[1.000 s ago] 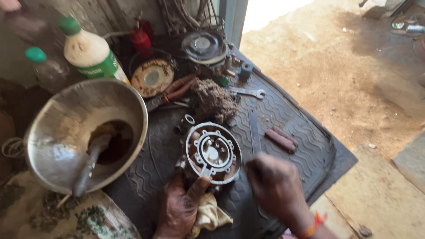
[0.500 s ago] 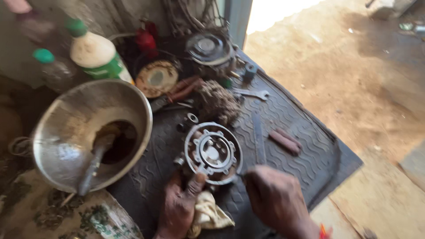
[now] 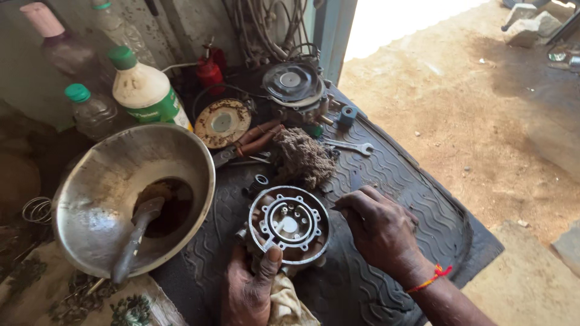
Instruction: The person works on a mechanical part using a small metal tool and a cloth. They use the tool to manipulate internal components and wipe parts of the object with the cloth.
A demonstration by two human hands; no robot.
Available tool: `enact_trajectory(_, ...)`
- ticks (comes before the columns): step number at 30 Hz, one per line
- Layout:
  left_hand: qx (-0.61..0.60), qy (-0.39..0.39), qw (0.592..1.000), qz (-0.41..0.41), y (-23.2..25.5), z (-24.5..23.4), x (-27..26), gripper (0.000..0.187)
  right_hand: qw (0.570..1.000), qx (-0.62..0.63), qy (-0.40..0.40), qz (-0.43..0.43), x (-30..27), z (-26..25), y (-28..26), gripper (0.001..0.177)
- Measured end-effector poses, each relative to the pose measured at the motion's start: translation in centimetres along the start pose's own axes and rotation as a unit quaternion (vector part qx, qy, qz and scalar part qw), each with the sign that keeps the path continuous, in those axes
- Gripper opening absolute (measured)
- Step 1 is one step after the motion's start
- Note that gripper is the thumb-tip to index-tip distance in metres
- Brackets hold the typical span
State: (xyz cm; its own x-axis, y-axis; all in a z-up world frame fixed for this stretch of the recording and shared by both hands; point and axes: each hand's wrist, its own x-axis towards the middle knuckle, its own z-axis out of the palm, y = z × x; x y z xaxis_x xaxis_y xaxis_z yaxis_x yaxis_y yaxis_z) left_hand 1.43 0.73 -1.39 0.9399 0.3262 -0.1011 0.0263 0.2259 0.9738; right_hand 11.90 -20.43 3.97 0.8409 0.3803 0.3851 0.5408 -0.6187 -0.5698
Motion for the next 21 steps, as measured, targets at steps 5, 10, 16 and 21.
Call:
enact_trajectory(5,-0.028,-0.008,0.999,-0.014,0.1,-0.1,0.2,0.085,0.990,-0.019,-0.010,-0.137,2.9,1.4,1.8,0.010)
enact_trajectory(10,0.013,0.002,1.000,-0.025,0.3,-0.2,0.1,0.085,0.984,-0.058,-0.025,-0.164,1.6,0.5,1.0,0.011)
enact_trajectory(16,0.044,0.015,0.998,-0.035,0.8,-0.3,0.0,0.085,0.983,-0.072,-0.005,-0.171,1.3,0.2,0.0,0.007)
enact_trajectory(21,-0.009,0.000,1.000,-0.008,0.7,0.1,-0.4,0.087,0.984,-0.057,-0.010,-0.166,1.0,0.4,0.0,0.007)
